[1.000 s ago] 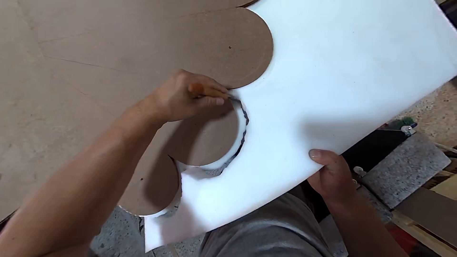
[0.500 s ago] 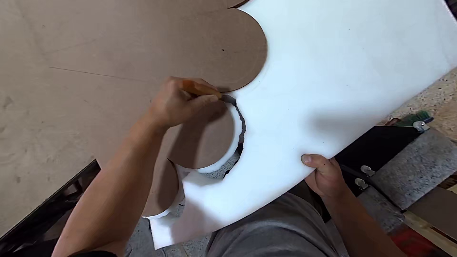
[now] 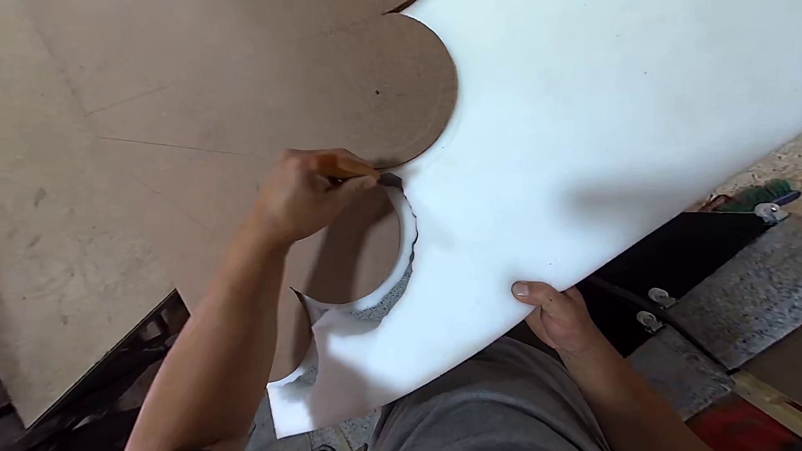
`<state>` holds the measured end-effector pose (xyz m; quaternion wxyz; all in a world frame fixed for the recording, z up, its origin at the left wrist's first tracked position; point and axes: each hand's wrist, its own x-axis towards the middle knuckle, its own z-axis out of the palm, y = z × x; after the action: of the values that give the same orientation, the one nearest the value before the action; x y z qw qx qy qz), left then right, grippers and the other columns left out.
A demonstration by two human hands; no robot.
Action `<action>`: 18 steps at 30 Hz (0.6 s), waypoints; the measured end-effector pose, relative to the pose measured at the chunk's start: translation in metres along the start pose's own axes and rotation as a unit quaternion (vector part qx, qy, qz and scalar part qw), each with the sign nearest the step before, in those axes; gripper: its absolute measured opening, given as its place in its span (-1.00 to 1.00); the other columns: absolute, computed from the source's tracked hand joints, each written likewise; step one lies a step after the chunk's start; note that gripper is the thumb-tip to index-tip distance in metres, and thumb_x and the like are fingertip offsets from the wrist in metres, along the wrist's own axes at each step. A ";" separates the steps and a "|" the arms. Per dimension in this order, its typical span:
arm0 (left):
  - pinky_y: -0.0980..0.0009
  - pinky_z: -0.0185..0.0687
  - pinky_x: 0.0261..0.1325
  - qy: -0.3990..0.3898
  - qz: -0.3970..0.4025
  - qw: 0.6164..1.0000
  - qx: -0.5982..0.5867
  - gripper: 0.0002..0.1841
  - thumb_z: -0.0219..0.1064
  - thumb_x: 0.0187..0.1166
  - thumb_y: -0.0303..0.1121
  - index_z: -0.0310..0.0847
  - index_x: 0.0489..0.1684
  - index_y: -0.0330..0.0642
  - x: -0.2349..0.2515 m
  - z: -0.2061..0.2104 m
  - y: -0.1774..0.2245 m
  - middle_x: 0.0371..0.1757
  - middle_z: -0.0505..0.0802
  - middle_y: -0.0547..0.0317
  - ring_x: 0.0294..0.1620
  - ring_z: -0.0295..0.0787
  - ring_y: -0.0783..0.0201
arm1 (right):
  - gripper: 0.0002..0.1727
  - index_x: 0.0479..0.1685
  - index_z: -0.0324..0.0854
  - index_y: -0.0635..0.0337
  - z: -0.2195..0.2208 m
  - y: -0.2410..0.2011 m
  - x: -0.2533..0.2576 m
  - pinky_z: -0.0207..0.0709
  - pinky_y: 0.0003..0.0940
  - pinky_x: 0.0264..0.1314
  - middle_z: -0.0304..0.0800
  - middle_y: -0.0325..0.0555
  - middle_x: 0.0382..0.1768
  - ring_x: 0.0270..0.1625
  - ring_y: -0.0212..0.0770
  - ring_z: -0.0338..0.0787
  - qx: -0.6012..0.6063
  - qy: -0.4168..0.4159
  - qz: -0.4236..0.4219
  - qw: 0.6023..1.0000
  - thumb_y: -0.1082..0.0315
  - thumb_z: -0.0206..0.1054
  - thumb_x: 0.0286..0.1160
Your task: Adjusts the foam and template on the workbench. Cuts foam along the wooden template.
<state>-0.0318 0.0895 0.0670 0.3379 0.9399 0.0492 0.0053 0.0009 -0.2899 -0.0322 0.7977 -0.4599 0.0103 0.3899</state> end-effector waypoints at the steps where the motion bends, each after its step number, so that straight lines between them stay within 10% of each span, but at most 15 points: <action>1: 0.54 0.85 -0.01 -0.007 0.001 1.000 0.004 -0.76 0.44 0.59 -0.16 0.84 -0.01 -0.09 0.000 -0.008 0.006 -0.13 0.94 0.33 -0.17 0.87 0.59 | -0.69 0.07 0.77 0.04 -0.005 0.001 -0.001 0.82 -0.17 0.08 0.90 -0.05 -0.09 -0.05 -0.22 0.91 -0.006 0.003 0.006 1.000 0.37 0.53 0.30; 18: 0.55 0.83 -0.04 0.011 0.023 0.999 0.037 -0.79 0.44 0.58 -0.20 0.85 -0.07 -0.13 0.012 0.010 0.019 -0.16 0.94 0.29 -0.18 0.86 0.59 | -0.71 0.06 0.77 0.04 -0.019 0.019 0.003 0.81 -0.16 0.11 0.89 -0.09 -0.07 -0.03 -0.22 0.89 -0.037 -0.015 0.012 0.999 0.38 0.51 0.35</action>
<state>-0.0177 0.0695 0.0711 0.3020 0.9525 0.0311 0.0218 -0.0023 -0.2975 -0.0579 0.7756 -0.4831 -0.0102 0.4061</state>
